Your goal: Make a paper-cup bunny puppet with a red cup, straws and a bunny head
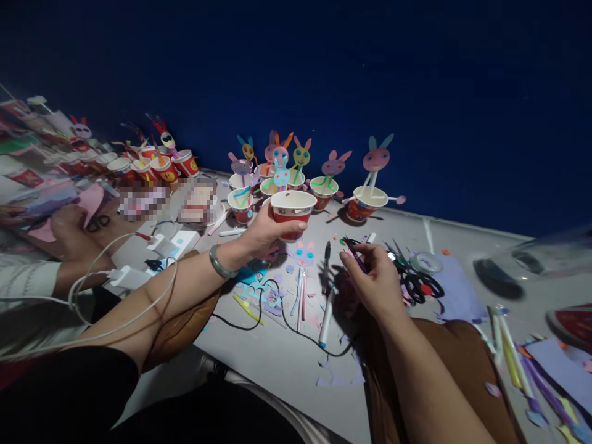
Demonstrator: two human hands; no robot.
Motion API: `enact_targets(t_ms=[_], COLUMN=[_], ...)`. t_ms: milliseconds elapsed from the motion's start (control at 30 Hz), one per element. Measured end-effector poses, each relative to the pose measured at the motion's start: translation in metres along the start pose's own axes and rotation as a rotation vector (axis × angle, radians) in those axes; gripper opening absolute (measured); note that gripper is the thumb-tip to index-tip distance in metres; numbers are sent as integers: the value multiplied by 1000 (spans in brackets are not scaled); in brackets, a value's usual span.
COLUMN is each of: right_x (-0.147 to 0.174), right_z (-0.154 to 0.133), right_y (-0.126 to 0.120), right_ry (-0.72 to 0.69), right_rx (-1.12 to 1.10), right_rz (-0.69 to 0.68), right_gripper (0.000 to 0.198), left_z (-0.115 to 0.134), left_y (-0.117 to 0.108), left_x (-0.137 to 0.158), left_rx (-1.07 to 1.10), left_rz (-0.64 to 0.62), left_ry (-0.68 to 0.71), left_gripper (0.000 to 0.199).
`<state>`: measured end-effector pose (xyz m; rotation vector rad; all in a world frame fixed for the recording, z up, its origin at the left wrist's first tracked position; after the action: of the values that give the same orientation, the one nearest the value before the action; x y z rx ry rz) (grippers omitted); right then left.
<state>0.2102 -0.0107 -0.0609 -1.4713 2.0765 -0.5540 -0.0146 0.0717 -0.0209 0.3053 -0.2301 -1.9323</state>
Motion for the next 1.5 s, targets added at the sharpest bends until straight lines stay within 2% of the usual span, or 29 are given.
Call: enact_targets(t_ms=[133,300,467,567,633,700,800,900,1033,1167,1267,1333,1400,1500], right_x=[-4,-1,5,11,16,22,32,43,51,53,50,44,36,20], right_z=[1,-4,-11,-21,-29,-33,-33,-35,-43,-44,-39,-34,-30,-20], right_y=[1,9,12,10,10,14,32,51,64,66,63,59,51,29], right_ry=[-46,-32,-42,-171,-282,-337,-279,-187,-138,-136,-119,-85,-22,155], right_rx=[446,716,919,956,873,726,581,633,700,689,575,347,-9,-458], right_rz=[-127,-256,-270,-153,-56,-69,-317,-541,-650,-622,-583,-560,-511,-269], right_gripper=[49,51,42,38,38,38,37,34,32,21,16,20,28,34], left_z=[4,6,1,-1,-1,-1,-1,-5,-10,-15,-15,-13,-8,-1], left_y=[0,1,2,3,3,3,4,8,12,13,11,9,7,7], left_x=[-1,-1,0,0,1,1,2,3,1,1,1,2,3,6], left_rx=[8,17,33,43,29,2,-7,-32,-165,-288,-307,-275,-229,-200], left_rz=[29,29,-16,-43,-46,-31,-28,-77,-167,-218,-190,-135,-67,-24], left_ry=[11,34,9,6,10,4,-16,-16,93,158,145,125,103,90], left_gripper=[70,68,68,70,69,68,75,84,92,92,91,90,87,83])
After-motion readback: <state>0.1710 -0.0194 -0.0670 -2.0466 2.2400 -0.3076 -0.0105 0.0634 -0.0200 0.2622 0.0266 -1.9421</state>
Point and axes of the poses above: each hand's wrist, its own x-axis away from the middle knuckle, its own y-axis out of the palm, z = x × y, the point moved 5 cm from there along -x, towards the middle knuckle, and after that the axes turned 2 degrees about -y, right-handed, at the moved point
